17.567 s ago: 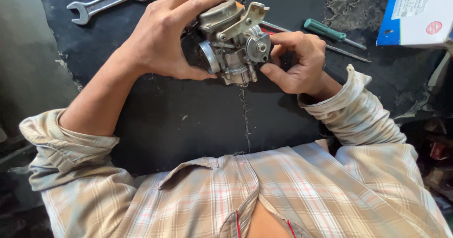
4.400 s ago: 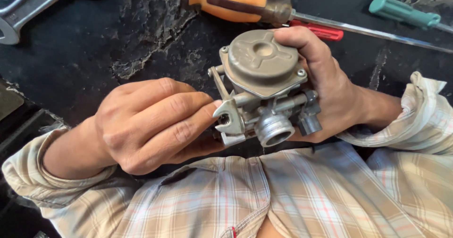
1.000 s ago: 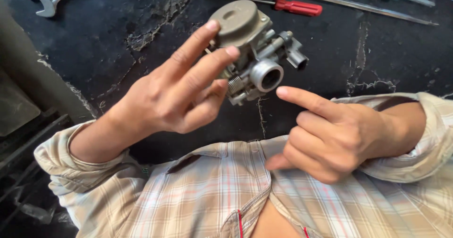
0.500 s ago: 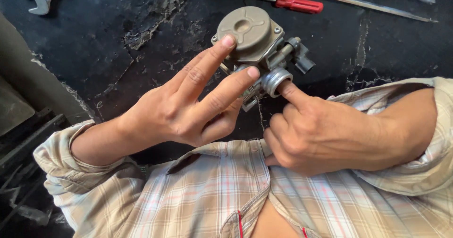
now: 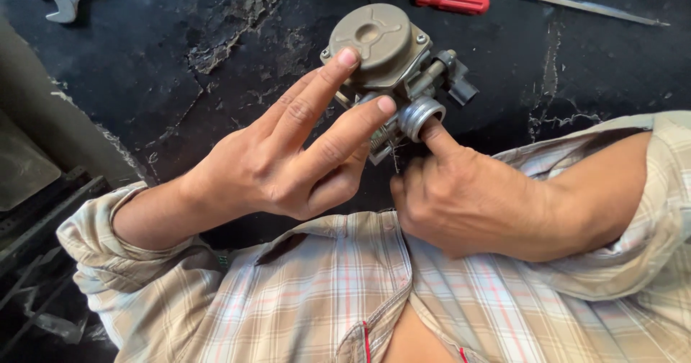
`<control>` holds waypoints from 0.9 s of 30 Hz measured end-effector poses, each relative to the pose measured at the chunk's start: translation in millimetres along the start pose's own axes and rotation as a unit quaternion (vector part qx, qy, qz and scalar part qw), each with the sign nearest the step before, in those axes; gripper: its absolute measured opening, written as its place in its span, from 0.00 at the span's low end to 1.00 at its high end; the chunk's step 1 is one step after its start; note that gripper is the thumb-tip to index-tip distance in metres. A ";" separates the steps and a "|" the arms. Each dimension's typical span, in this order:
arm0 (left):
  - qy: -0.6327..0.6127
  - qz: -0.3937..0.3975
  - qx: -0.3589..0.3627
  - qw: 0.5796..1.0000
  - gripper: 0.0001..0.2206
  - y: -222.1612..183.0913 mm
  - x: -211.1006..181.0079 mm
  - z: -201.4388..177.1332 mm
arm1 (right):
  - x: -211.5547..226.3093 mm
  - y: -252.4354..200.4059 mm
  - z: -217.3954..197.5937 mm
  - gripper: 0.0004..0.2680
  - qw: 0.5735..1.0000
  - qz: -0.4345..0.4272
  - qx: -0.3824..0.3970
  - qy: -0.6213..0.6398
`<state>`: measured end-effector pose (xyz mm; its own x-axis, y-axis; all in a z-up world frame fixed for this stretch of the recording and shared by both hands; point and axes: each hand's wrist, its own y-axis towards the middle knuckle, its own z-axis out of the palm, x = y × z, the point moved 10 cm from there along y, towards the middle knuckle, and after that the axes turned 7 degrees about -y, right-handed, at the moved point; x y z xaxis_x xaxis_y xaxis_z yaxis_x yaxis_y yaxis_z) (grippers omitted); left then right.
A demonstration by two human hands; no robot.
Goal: Repairing and adjusting a motorcycle carburetor on a workbench.
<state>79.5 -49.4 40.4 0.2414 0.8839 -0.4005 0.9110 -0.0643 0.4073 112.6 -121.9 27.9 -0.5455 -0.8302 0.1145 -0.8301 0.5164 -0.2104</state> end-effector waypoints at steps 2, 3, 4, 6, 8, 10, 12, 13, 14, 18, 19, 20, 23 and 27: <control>0.000 -0.004 0.002 1.000 0.08 -1.4 -0.1 0.4 | -1.6 5.7 2.5 0.10 0.998 0.015 0.019 -0.060; 0.002 -0.005 0.002 1.000 0.08 -2.1 -0.5 1.3 | -2.6 5.9 1.2 0.10 0.998 0.015 0.017 -0.061; 0.003 -0.008 0.001 1.000 0.08 -2.9 -0.1 1.6 | -2.3 6.1 1.0 0.10 0.998 0.007 0.022 -0.063; 0.007 -0.008 -0.002 1.000 0.08 -3.4 1.0 1.0 | -5.3 3.8 0.5 0.10 0.997 0.000 0.026 -0.070; 0.019 -0.012 -0.008 1.000 0.09 -3.6 0.0 0.6 | -9.4 -2.9 -9.0 0.09 1.000 -0.001 -0.018 0.015; 0.027 -0.014 -0.009 1.000 0.09 -3.1 -0.6 -0.2 | -15.1 -14.0 -10.3 0.10 0.995 0.007 -0.061 0.083; 0.036 -0.011 -0.008 0.999 0.08 -2.0 0.7 -1.0 | -24.8 -24.5 -16.6 0.11 0.983 0.017 -0.106 0.148; 0.029 -0.014 -0.008 0.999 0.10 -2.1 0.8 -0.9 | -29.1 -31.0 -26.7 0.12 0.969 0.013 -0.152 0.197; 0.022 -0.018 -0.008 1.000 0.12 -2.2 1.1 -0.6 | -34.5 -38.2 -36.1 0.13 0.949 0.008 -0.197 0.244; -0.001 -0.020 -0.016 1.000 0.08 -10.1 9.5 -1.1 | -46.3 -79.2 -49.7 0.14 0.926 0.011 -0.268 0.266; -0.006 -0.025 -0.024 0.999 0.09 -12.8 13.1 -1.8 | -54.1 -90.1 -45.8 0.13 0.912 0.045 -0.290 0.286; -0.011 -0.029 -0.031 0.999 0.09 -15.6 17.0 -2.9 | -62.1 -101.4 -41.6 0.14 0.896 0.079 -0.312 0.305; -0.027 -0.044 -0.036 0.998 0.09 -16.9 20.3 -6.0 | -78.5 -98.7 -14.2 0.13 0.868 0.140 -0.303 0.366; -0.042 -0.039 -0.032 0.998 0.09 -16.4 19.2 -5.4 | -71.8 -78.5 51.8 0.11 0.881 0.181 -0.215 0.380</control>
<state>67.4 -28.9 30.5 0.2001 0.8427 -0.4998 0.9056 0.0356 0.4225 222.9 -113.7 -14.1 -0.5674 -0.2986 0.7674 -0.4639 0.8859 0.0017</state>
